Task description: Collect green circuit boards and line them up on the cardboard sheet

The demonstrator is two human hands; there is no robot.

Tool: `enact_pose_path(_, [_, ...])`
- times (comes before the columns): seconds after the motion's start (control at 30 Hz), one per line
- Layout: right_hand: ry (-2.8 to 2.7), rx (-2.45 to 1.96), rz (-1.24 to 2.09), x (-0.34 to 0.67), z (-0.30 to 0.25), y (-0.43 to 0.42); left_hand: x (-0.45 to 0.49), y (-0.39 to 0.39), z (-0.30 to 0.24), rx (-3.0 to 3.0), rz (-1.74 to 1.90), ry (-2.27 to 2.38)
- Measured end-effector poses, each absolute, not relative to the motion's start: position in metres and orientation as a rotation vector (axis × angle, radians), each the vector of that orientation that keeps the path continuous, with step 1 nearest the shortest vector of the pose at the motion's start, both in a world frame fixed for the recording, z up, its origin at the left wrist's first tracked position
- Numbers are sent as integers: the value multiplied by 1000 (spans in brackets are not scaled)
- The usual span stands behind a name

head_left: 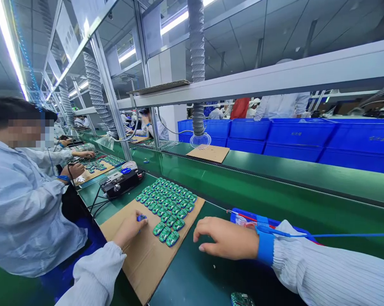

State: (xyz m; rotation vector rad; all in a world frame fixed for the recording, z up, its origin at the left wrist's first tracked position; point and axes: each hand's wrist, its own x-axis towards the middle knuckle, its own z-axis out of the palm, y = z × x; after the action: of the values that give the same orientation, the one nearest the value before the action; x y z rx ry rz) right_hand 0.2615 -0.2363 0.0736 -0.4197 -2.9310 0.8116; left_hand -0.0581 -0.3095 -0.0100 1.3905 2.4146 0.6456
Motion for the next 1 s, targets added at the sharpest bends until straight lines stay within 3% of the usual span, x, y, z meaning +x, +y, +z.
enact_pose_path(0.23, [-2993, -491, 849, 269, 70, -235, -52, -317, -17, 1826, 513, 2219])
enact_pose_path(0.5, [-3034, -540, 881, 277, 70, -236, -63, -323, -13, 1694, 436, 2349])
enact_pose_path(1.0, [-3059, -579, 904, 288, 65, -236, -71, -295, -12, 1706, 671, 2263])
